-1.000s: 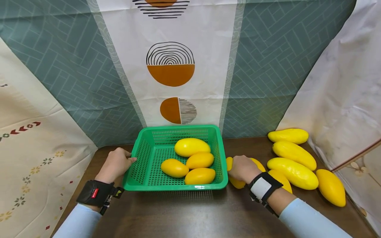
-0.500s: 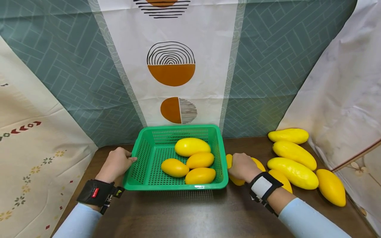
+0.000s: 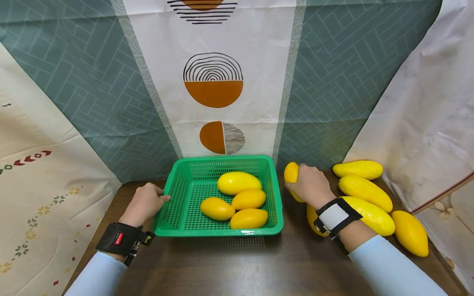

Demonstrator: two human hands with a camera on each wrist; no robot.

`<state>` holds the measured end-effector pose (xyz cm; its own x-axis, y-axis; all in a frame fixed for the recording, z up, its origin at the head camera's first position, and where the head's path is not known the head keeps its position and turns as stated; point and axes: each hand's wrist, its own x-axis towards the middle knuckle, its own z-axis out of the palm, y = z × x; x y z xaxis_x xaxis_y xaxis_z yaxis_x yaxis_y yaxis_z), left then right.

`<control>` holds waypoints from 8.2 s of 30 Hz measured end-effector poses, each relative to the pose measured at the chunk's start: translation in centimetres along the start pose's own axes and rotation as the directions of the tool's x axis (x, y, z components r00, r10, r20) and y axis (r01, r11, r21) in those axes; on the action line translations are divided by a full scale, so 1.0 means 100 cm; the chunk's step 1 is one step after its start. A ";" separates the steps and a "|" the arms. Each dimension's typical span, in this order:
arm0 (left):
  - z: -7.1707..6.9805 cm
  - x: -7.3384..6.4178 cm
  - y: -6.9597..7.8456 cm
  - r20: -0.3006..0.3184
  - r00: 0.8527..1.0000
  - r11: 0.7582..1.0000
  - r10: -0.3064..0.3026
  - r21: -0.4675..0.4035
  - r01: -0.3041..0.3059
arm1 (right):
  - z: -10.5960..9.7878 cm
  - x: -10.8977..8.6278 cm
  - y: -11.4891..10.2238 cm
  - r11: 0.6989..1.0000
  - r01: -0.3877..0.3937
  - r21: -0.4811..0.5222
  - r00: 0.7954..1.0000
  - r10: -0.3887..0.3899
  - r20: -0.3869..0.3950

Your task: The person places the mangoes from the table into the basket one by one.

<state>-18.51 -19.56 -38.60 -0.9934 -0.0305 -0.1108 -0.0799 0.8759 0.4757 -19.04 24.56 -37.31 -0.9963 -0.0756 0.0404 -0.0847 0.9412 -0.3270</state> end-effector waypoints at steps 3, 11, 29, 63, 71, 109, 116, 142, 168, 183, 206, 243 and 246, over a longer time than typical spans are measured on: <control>0.001 0.000 0.001 -0.003 1.000 1.000 -0.003 0.004 0.003 | -0.010 0.004 -0.010 1.000 0.017 0.002 0.996 -0.016 -0.085; -0.001 0.000 0.000 0.000 1.000 1.000 -0.007 0.020 0.007 | -0.011 0.020 -0.045 0.994 0.112 0.020 0.976 -0.106 -0.191; 0.000 0.001 0.003 0.002 1.000 1.000 -0.021 0.012 0.021 | 0.029 0.033 -0.137 0.939 0.329 0.100 0.944 -0.331 0.004; 0.000 0.002 0.003 -0.009 1.000 1.000 -0.010 0.014 0.010 | 0.086 0.000 -0.196 0.797 0.604 -0.029 0.767 -0.571 0.294; 0.000 0.003 0.004 -0.007 1.000 0.999 -0.019 0.028 0.019 | 0.093 -0.005 -0.195 0.763 0.644 -0.056 0.740 -0.603 0.299; 0.000 0.000 0.004 0.005 0.999 0.999 -0.035 0.020 0.034 | 0.058 0.000 -0.168 0.799 0.600 0.038 0.748 -0.578 0.328; 0.000 0.000 0.003 0.011 0.999 0.999 -0.034 0.010 0.034 | 0.026 0.003 -0.131 0.871 0.490 0.021 0.840 -0.479 0.254; 0.000 0.000 0.006 0.005 1.000 0.999 -0.028 0.015 0.028 | 0.014 -0.009 0.017 0.984 -0.041 -0.171 0.986 0.068 0.153; -0.002 -0.002 0.004 0.014 1.000 1.000 -0.023 0.005 0.023 | 0.033 -0.034 0.034 0.968 -0.132 -0.212 0.926 0.197 0.323; -0.003 -0.002 0.004 0.011 1.000 0.999 -0.001 0.039 0.001 | 0.044 -0.028 0.032 0.990 -0.005 -0.139 0.960 0.043 0.277; -0.003 0.000 0.004 0.019 1.000 1.000 -0.004 0.018 0.003 | -0.007 0.012 -0.005 0.993 0.111 -0.048 0.975 -0.119 -0.189; -0.001 0.003 -0.001 0.009 1.000 1.000 -0.014 0.020 0.014 | 0.060 0.072 -0.208 0.898 0.375 0.229 0.910 -0.403 0.094; -0.002 0.004 -0.001 0.016 1.000 1.000 -0.021 0.019 0.021 | 0.070 0.071 -0.218 0.897 0.377 0.231 0.905 -0.410 0.116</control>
<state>-18.89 -19.76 -38.57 -0.9900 -0.0415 -0.1347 -0.0992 0.8841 0.4566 -24.39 1.18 -36.53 -0.8680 -0.4927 0.0616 -0.4550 0.7396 -0.4960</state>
